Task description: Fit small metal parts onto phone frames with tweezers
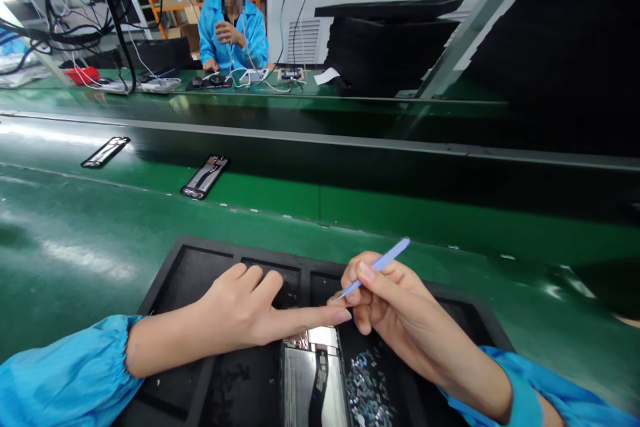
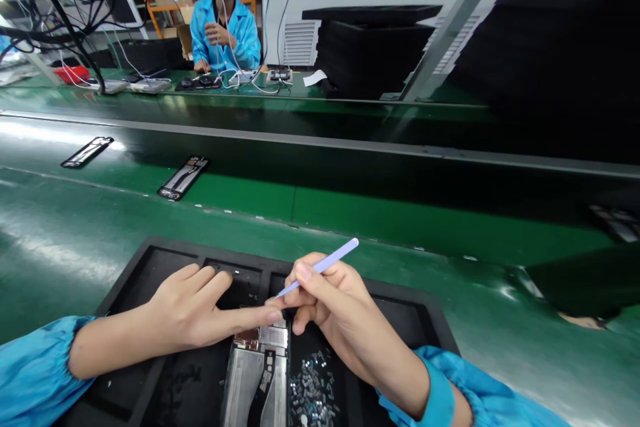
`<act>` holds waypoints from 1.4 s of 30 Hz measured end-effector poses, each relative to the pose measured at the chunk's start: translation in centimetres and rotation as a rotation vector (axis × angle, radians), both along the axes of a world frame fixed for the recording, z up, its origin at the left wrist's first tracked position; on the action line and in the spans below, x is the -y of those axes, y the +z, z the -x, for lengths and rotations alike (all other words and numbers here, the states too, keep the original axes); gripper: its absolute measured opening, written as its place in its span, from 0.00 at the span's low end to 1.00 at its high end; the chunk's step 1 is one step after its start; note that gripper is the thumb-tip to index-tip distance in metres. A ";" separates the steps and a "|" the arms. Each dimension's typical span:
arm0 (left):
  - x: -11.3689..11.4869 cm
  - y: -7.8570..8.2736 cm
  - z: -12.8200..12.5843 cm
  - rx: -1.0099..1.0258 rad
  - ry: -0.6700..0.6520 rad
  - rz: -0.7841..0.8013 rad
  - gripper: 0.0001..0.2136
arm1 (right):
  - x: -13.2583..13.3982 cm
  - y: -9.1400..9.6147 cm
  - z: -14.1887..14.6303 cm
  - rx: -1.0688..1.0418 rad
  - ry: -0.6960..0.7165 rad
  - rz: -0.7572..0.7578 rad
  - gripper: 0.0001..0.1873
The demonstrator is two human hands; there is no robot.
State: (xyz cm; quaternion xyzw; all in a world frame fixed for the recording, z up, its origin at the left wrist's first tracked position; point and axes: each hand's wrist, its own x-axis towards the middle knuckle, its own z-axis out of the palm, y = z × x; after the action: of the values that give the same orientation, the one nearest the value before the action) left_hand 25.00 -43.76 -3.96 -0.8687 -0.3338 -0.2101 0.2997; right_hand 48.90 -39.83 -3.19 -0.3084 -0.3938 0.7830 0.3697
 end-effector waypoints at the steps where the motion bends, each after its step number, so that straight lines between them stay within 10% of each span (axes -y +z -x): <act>1: 0.0 0.0 0.1 0.003 -0.006 0.006 0.33 | -0.1 -0.2 -0.1 0.016 -0.024 -0.066 0.13; 7: -0.2 0.3 0.4 0.117 -0.161 0.045 0.32 | -0.2 0.0 -1.3 0.373 -0.104 -0.861 0.11; 16: -1.4 0.1 1.3 0.219 -0.583 0.289 0.18 | 1.8 1.3 -0.6 0.417 0.092 -1.285 0.10; 42: -2.0 -0.2 1.3 0.227 -0.679 0.566 0.20 | 2.3 2.1 -0.9 0.438 0.112 -1.512 0.09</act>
State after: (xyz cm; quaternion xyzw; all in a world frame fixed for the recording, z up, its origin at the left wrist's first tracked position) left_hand 23.71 -41.78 -4.17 -0.9480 -0.1053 -0.2910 -0.0740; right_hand 49.80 -42.09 -1.07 -0.1002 -0.8982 0.2416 0.3533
